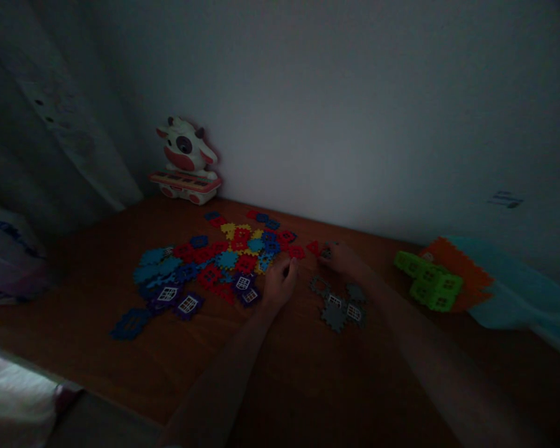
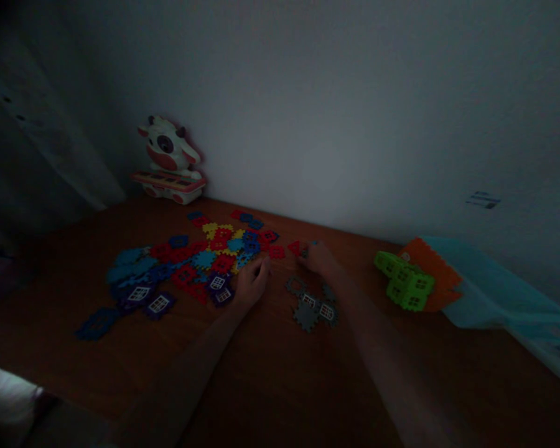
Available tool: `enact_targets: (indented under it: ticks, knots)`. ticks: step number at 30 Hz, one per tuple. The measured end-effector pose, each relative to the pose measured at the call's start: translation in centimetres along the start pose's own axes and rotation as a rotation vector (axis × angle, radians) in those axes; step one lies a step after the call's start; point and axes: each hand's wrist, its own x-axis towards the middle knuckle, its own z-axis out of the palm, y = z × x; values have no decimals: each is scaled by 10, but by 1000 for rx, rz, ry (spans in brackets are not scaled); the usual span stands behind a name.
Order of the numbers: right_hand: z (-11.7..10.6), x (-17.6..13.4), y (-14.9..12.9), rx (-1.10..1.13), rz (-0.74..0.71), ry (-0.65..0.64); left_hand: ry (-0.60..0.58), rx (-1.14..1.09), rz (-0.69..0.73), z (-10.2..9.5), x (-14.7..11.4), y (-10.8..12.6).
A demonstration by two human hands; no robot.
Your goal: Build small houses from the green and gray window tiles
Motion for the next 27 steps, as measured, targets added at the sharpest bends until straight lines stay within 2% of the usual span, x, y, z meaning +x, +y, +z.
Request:
enact_targets:
  ticks: [5,8,10,12,15,17,19,23,27]
  knots:
    - [-3,-14,-7,-72,76,44,-17,20,-11,1,0,-5]
    - [-8,-42,-6,-70,71,72,-74,98,26,4,1,-9]
    - [-4,-69,-4,9,19,123,-133,188,117,5,0,-8]
    - [7,-99,-2,141,-40,177,-225,261,249,6,-3,-5]
    - [28,-137,-4,277,-89,247,-457,308,431,5,-12,2]
    - [38,-153,-9,354,-93,306,-601,347,503,5,-19,9]
    - [43,-161,-13,398,-94,328,-675,411,526,5,-28,14]
    - [41,-163,-16,491,-108,309,-680,513,497,4,-39,23]
    - [39,-164,-14,553,-112,316,-642,528,462,3,-39,24]
